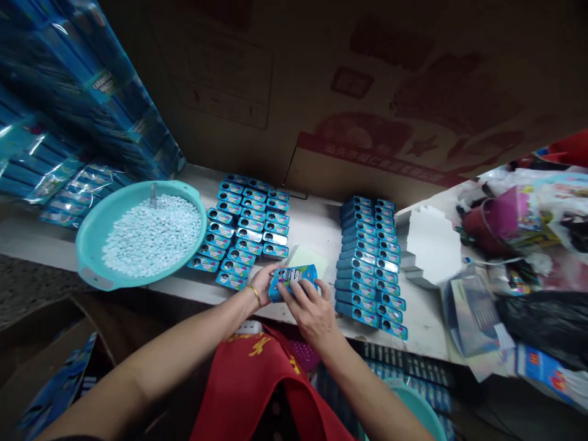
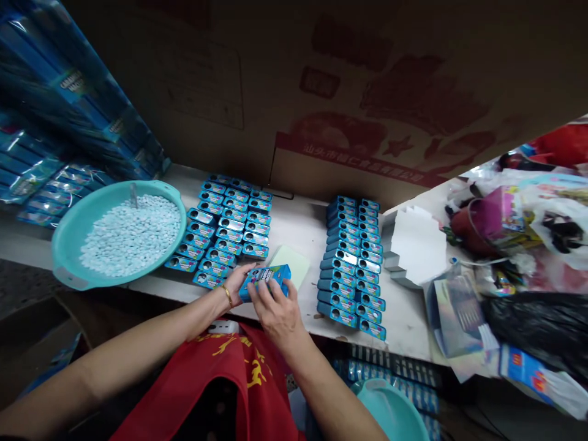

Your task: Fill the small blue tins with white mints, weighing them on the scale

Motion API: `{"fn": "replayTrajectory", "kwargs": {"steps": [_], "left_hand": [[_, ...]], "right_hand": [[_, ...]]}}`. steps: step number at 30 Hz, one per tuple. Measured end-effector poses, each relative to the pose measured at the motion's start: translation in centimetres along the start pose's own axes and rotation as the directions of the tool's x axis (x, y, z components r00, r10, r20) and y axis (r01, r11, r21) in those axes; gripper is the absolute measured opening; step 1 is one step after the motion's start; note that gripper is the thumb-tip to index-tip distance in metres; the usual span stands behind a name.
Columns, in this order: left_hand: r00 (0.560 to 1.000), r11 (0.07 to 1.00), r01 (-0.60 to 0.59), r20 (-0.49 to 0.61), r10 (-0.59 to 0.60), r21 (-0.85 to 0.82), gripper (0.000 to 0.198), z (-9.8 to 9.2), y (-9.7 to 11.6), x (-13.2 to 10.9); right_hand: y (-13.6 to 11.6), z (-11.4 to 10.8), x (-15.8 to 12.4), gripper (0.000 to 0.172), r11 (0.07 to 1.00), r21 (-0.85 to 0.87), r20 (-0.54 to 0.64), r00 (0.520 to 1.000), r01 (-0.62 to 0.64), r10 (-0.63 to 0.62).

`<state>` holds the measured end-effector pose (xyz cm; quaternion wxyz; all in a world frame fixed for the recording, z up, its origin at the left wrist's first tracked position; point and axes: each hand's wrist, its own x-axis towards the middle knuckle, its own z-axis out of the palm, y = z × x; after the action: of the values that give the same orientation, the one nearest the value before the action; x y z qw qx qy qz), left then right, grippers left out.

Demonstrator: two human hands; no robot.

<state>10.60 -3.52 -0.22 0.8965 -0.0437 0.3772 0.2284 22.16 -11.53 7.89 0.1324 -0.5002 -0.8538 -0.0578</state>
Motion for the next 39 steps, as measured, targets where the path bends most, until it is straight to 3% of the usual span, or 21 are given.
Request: {"fn": "replayTrajectory", "kwargs": {"steps": [2, 5, 7, 10, 14, 17, 21, 24, 27, 30, 32, 34, 37, 39], "left_hand": [[1.0, 1.0, -0.005, -0.01, 0.005, 0.002, 0.016, 0.2, -0.1, 0.0], [0.998, 0.999, -0.042, -0.051, 0.042, -0.002, 0.016, 0.4, -0.2, 0.0], [0.993, 0.997, -0.082, -0.082, 0.081, -0.006, 0.015, 0.4, -0.1, 0.0], [0.989, 0.994, -0.113, -0.095, 0.112, -0.005, 0.011, 0.3, 0.0, 0.0], [0.993, 0.996, -0.093, -0.076, 0.093, 0.002, 0.012, -0.2, 0.4, -0.2], [0.995, 0.997, -0.074, -0.065, 0.076, 0.02, 0.014, -0.7, 0.8, -0.5], [0.994, 0.995, -0.088, -0.064, 0.091, 0.053, 0.015, -0.8, 1.2, -1.1], [0.99, 0.994, -0.085, -0.106, 0.092, 0.071, 0.014, -0.8, 1.2, -2.0], [0.986, 0.994, -0.062, -0.149, 0.075, 0.095, 0.015, -1.4, 0.8, -3.4], [0.99, 0.992, -0.016, -0.14, 0.033, 0.126, 0.022, -2.4, 0.2, -4.9], [0.993, 0.988, 0.023, -0.117, -0.005, 0.154, 0.025, -2.9, -0.5, -5.6], [0.994, 0.981, 0.069, -0.097, -0.052, 0.18, 0.026, -3.2, -1.2, -6.0], [0.994, 0.969, 0.113, -0.027, -0.109, 0.218, 0.022, -3.3, -2.3, -6.1], [0.991, 0.958, 0.122, 0.025, -0.133, 0.259, 0.018, -3.3, -2.8, -6.0]], "right_hand": [[0.1, 0.4, -0.3, 0.034, 0.998, 0.042, -0.008, 0.999, -0.047, 0.047], [0.9, 1.4, -1.1, 0.037, 0.956, 0.186, 0.014, 0.974, -0.227, 0.228], [1.7, 2.2, -1.9, 0.037, 0.863, 0.348, 0.02, 0.923, -0.367, 0.385], [2.9, 3.5, -3.3, 0.032, 0.639, 0.603, 0.018, 0.809, -0.478, 0.588], [4.5, 6.0, -4.9, 0.032, 0.317, 0.81, 0.108, 0.657, -0.493, 0.746], [5.6, 8.4, -5.5, 0.035, 0.106, 0.887, 0.203, 0.586, -0.449, 0.785], [6.7, 11.6, -5.6, 0.038, -0.045, 0.92, 0.253, 0.499, -0.39, 0.829], [7.4, 13.0, -5.6, 0.039, -0.085, 0.919, 0.269, 0.455, -0.385, 0.849], [7.8, 12.5, -6.2, 0.041, 0.008, 0.888, 0.252, 0.5, -0.459, 0.828], [6.9, 9.9, -7.2, 0.048, 0.317, 0.762, 0.104, 0.59, -0.565, 0.8], [4.9, 7.5, -7.4, 0.043, 0.513, 0.61, -0.018, 0.637, -0.604, 0.771], [2.1, 5.3, -7.0, 0.032, 0.615, 0.533, -0.048, 0.705, -0.581, 0.708], [-2.1, 3.7, -5.2, 0.032, 0.681, 0.556, 0.133, 0.86, -0.476, 0.493], [-3.7, 3.5, -4.0, 0.035, 0.702, 0.547, 0.266, 0.89, -0.456, 0.37]]}}
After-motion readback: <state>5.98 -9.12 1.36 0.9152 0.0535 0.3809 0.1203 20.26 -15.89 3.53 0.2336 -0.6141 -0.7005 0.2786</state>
